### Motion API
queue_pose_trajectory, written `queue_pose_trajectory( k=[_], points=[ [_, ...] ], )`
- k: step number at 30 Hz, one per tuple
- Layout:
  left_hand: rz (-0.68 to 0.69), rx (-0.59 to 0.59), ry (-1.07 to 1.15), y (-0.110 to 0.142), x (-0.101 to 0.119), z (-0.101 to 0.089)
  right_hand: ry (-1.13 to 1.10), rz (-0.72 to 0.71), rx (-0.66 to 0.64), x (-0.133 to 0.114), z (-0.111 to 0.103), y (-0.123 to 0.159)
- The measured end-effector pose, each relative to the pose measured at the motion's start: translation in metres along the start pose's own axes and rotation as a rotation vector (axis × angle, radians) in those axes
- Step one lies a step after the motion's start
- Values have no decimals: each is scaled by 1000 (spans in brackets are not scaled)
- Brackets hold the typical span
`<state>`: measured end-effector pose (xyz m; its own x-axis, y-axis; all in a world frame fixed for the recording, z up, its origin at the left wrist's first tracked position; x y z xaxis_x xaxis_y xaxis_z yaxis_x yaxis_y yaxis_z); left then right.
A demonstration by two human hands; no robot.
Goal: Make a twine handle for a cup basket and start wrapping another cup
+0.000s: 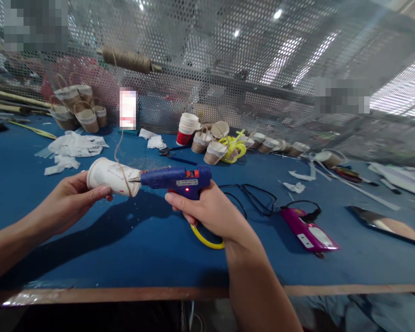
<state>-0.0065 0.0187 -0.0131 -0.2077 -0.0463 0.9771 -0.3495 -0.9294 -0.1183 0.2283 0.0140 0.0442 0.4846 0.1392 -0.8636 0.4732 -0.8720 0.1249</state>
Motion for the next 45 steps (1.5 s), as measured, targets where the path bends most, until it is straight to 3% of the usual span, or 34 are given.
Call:
queue_pose_trajectory(
  k=[5, 11, 17, 22, 38, 45],
  points=[
    [9, -22, 10, 1, 1, 2, -118, -6, 48, 1, -1, -3],
    [24, -12, 20, 1, 0, 1, -145, 4, -26, 3, 0, -3],
    [49, -39, 39, 0, -1, 1, -256, -20, 0, 4, 0, -5],
    [51, -29, 54, 0, -3, 0, -230, 0, -46, 6, 0, -6],
    [59, -43, 75, 0, -1, 2, -295, 10, 4, 5, -1, -7],
    [24, -6, 138, -2, -4, 1, -192, 10, -21, 6, -2, -7]
  ],
)
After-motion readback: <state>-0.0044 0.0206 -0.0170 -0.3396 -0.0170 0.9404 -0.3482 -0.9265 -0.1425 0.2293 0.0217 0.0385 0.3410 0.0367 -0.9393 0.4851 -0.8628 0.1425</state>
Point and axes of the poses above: each hand's wrist, its own y-axis away from the middle knuckle, its own z-axis out of the palm, x = y × z, the point moved 2 cm from there along -y, towards the middle knuckle, and after that the axes turned 10 degrees about -x, right-handed, at the moved point
